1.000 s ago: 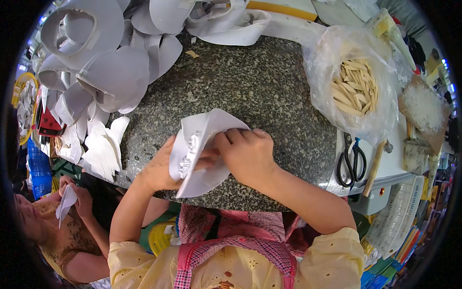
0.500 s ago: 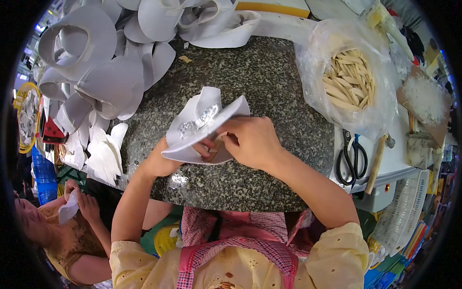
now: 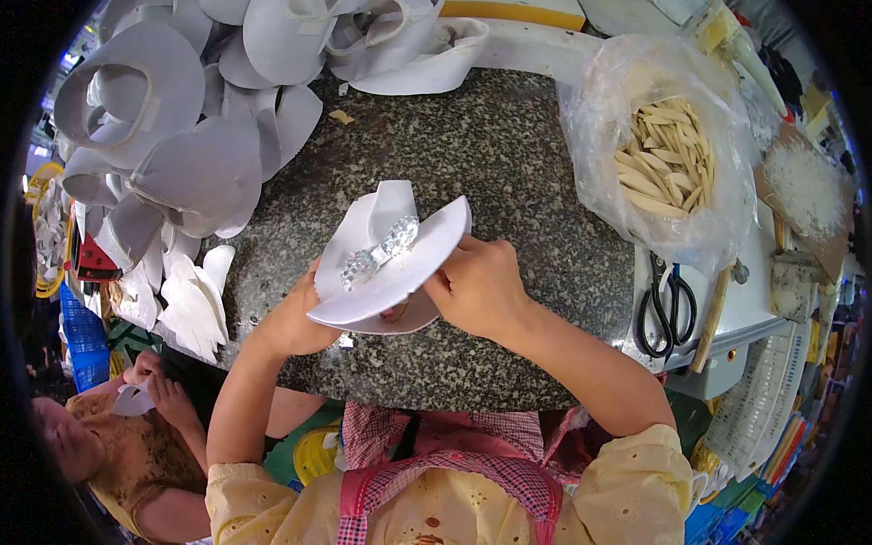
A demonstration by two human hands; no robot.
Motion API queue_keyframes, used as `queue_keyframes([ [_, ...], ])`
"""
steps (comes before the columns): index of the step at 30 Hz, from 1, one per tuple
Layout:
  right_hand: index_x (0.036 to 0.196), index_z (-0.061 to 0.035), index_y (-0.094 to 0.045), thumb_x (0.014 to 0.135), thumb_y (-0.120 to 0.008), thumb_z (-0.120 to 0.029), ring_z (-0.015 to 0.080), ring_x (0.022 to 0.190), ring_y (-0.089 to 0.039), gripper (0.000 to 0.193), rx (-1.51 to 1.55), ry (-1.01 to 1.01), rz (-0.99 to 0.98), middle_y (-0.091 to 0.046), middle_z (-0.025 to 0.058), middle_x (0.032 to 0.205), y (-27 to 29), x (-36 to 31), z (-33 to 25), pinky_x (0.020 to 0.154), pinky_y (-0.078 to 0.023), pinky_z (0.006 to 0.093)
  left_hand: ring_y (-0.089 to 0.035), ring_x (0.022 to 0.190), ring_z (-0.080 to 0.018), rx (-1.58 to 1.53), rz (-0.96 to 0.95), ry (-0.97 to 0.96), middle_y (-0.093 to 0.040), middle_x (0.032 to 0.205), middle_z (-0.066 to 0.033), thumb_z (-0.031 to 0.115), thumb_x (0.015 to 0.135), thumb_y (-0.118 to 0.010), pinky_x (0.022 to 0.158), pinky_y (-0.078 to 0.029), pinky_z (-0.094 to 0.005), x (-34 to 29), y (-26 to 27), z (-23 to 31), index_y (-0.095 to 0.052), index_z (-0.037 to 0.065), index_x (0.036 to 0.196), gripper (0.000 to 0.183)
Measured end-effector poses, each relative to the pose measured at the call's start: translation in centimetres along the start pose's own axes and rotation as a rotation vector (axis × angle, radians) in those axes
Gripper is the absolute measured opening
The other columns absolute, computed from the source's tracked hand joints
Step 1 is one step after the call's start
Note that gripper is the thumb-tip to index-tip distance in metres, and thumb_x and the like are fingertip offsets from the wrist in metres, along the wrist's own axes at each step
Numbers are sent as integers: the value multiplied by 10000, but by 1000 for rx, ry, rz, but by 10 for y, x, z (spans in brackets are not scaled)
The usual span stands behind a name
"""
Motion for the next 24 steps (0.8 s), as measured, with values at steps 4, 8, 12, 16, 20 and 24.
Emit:
queue_keyframes([
  [4,671,-69,-594,616,-598,-141,245,511,-567,91,-2,7,-54,-558,84,574,0,-1,2,438,-451,344,-338,1155,-314,72,18,-39,-470,1150,-155,-9,611,-533,925,-292,-439,-2,2,3,-551,54,1021,414],
  [8,696,-79,-592,585,-594,-122,250,506,-565,119,-97,11,-126,-565,83,589,-8,-6,6,444,-456,353,-406,1073,-312,187,36,-154,-497,1100,-156,3,618,-534,858,-342,-430,-1,5,6,-556,39,992,376],
  [12,726,-87,-593,577,-603,-132,246,507,-567,156,-117,44,-87,-575,78,614,-9,-9,7,448,-459,357,-431,1025,-311,212,83,-163,-515,1054,-153,18,632,-529,816,-363,-423,4,5,15,-562,33,964,334],
  [16,758,-87,-592,591,-605,-141,255,540,-575,175,-119,4,-130,-585,70,652,-2,-6,10,472,-465,364,-438,1007,-308,271,30,-194,-518,1033,-154,34,651,-522,801,-372,-423,14,3,11,-565,31,941,293],
  [20,834,-80,-581,617,-598,-135,291,662,-581,225,-192,62,-129,-590,92,739,-7,-6,18,559,-472,393,-453,988,-296,224,128,-272,-531,1016,-131,37,646,-534,809,-386,-403,14,-1,6,-581,46,888,247],
  [24,1111,-77,-484,716,-598,-179,307,992,-467,424,-262,123,-284,-522,137,1028,-31,-40,54,877,-349,414,-481,852,-289,80,380,-453,-579,797,-91,116,529,-602,789,-377,-385,3,-23,-13,-602,90,674,147],
])
Point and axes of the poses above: each hand's wrist, its own x-axis towards the middle knuckle, its own y-axis out of the back of the hand, z = x × y, the point moved 1 cm from there along x, towards the middle knuckle
